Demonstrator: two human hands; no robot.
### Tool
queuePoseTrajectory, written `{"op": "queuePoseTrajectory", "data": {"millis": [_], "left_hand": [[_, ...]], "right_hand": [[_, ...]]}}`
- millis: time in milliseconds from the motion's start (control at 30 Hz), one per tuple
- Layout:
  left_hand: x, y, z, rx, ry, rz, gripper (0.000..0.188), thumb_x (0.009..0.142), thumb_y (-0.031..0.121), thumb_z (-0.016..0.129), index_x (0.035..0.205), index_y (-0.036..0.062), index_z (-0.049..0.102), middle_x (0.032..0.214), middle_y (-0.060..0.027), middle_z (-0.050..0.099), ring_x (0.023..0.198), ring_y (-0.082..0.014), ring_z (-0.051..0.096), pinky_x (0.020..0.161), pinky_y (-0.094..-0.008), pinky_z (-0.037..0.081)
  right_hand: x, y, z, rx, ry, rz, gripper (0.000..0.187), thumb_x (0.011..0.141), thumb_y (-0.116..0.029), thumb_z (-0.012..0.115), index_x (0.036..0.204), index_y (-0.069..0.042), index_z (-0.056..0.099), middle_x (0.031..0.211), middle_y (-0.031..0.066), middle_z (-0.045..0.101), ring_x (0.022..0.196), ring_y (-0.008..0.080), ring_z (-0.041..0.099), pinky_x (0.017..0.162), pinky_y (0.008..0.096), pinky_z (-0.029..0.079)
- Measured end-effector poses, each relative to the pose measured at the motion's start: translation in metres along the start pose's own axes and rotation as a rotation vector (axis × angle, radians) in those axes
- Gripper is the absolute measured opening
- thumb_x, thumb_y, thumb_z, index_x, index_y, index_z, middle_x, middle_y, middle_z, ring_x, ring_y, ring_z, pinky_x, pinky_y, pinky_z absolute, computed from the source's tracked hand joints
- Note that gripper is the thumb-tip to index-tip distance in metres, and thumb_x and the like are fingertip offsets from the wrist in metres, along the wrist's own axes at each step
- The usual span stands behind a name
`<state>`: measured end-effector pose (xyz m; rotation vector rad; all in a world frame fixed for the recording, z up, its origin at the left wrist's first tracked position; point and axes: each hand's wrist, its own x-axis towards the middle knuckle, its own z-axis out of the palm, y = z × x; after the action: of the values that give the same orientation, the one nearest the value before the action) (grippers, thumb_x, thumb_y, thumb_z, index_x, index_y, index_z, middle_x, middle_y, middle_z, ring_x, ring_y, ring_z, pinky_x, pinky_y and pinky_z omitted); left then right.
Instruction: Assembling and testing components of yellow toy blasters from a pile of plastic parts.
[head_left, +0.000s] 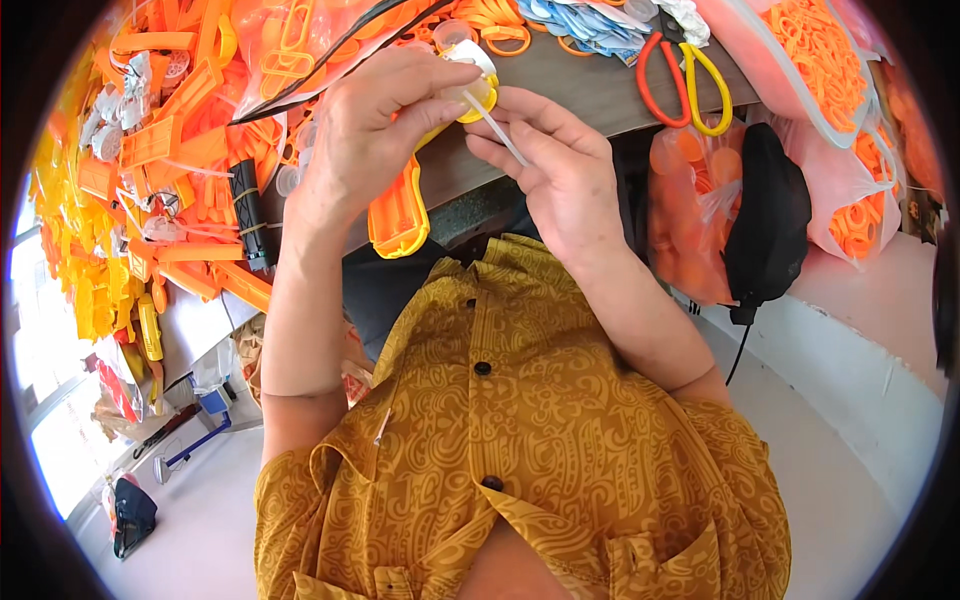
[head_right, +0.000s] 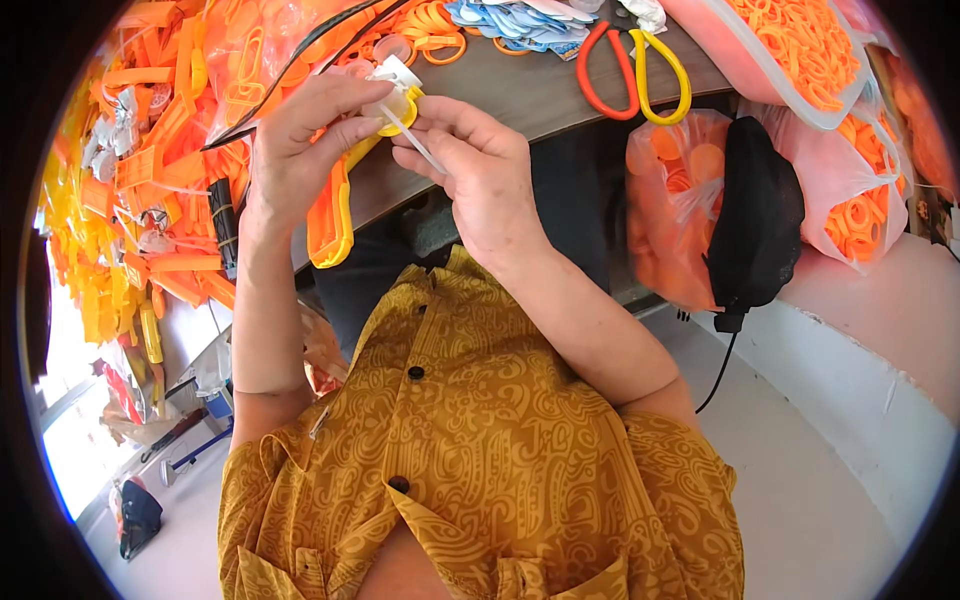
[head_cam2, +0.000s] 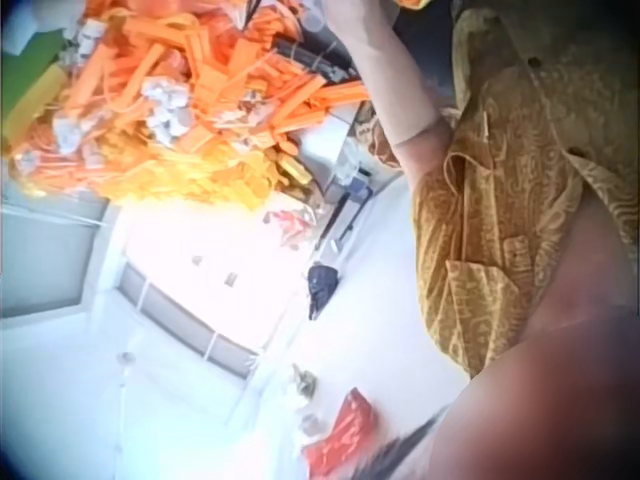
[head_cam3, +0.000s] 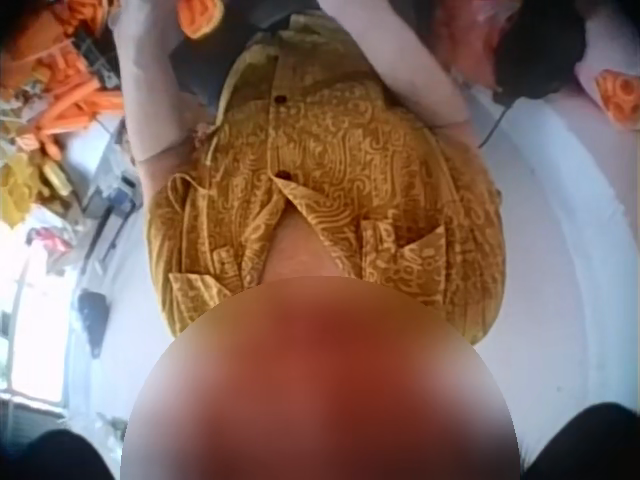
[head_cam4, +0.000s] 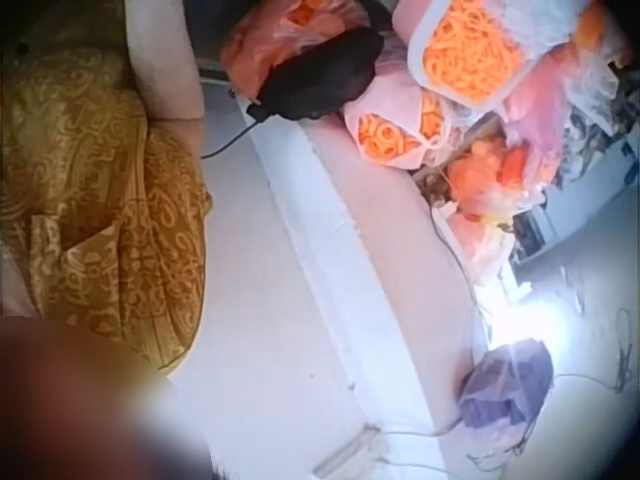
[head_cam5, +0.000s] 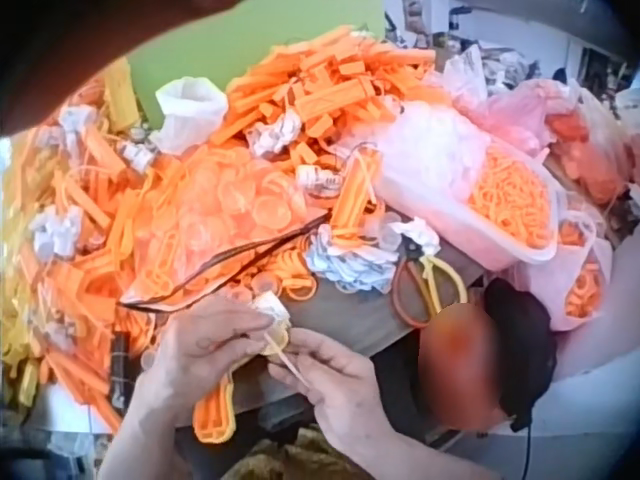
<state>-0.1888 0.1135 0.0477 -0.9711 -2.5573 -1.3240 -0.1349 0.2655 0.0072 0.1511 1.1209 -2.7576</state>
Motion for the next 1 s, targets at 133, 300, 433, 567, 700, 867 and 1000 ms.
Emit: {"op": "queuePoseTrajectory", "data": {"millis": [133,300,433,567,700,867,1000], "left_hand": [[0.000,0.000,0.000,0.062,-0.004,0.058,0.017,0.075,0.005,0.058,0.092,0.0009,0.062,0.079,-0.0072,0.057,0.074,-0.0185,0.055,0.066,-0.0268,0.044],[-0.003,-0.002,0.002,0.068,-0.004,0.041,0.017,0.076,0.006,0.058,0.092,0.0009,0.062,0.080,-0.0076,0.057,0.074,-0.0180,0.055,0.066,-0.0265,0.044],[-0.005,-0.002,0.003,0.091,0.039,-0.004,0.018,0.076,0.008,0.060,0.092,0.0014,0.062,0.078,-0.0067,0.058,0.071,-0.0155,0.056,0.064,-0.0257,0.044],[-0.008,0.001,0.006,0.029,0.101,-0.141,0.017,0.075,0.009,0.061,0.090,0.0015,0.064,0.078,-0.0064,0.060,0.070,-0.0130,0.056,0.062,-0.0238,0.044],[-0.009,0.002,0.007,-0.060,0.120,-0.203,0.016,0.075,0.008,0.062,0.089,0.0011,0.064,0.078,-0.0066,0.061,0.070,-0.0119,0.057,0.063,-0.0227,0.044],[-0.008,-0.001,0.004,-0.045,0.053,-0.134,0.020,0.071,0.002,0.063,0.091,-0.0006,0.063,0.084,-0.0073,0.060,0.072,-0.0129,0.057,0.065,-0.0226,0.045],[-0.009,-0.001,0.001,-0.101,-0.003,-0.157,0.024,0.068,0.000,0.064,0.093,-0.0011,0.062,0.090,-0.0086,0.060,0.078,-0.0155,0.057,0.068,-0.0236,0.045]], "right_hand": [[-0.001,0.002,0.004,-0.008,-0.002,-0.001,0.030,0.087,-0.004,0.040,0.114,0.008,0.045,0.108,0.0141,0.053,0.099,0.0227,0.054,0.086,0.0347,0.044],[-0.003,0.006,0.006,-0.008,-0.003,-0.019,0.031,0.087,-0.004,0.040,0.115,0.008,0.044,0.109,0.0146,0.053,0.099,0.0222,0.054,0.087,0.0338,0.044],[-0.004,0.008,0.008,0.011,-0.007,-0.037,0.032,0.086,-0.004,0.040,0.115,0.008,0.044,0.109,0.0145,0.053,0.100,0.0214,0.054,0.088,0.0332,0.043],[-0.005,0.013,0.008,0.031,-0.005,-0.062,0.032,0.086,-0.003,0.040,0.116,0.008,0.044,0.109,0.0139,0.053,0.099,0.0203,0.054,0.088,0.0326,0.042],[-0.004,0.017,0.008,0.061,-0.012,-0.080,0.032,0.085,-0.003,0.042,0.116,0.007,0.044,0.109,0.0128,0.054,0.099,0.0188,0.054,0.088,0.0318,0.042],[-0.003,0.016,0.005,0.051,-0.034,-0.081,0.032,0.085,-0.003,0.042,0.116,0.007,0.045,0.108,0.0126,0.054,0.099,0.0186,0.053,0.088,0.0321,0.042],[-0.001,0.015,0.004,0.036,-0.037,-0.079,0.032,0.086,-0.005,0.042,0.115,0.007,0.045,0.108,0.0132,0.054,0.099,0.0199,0.054,0.087,0.0336,0.042]]}}
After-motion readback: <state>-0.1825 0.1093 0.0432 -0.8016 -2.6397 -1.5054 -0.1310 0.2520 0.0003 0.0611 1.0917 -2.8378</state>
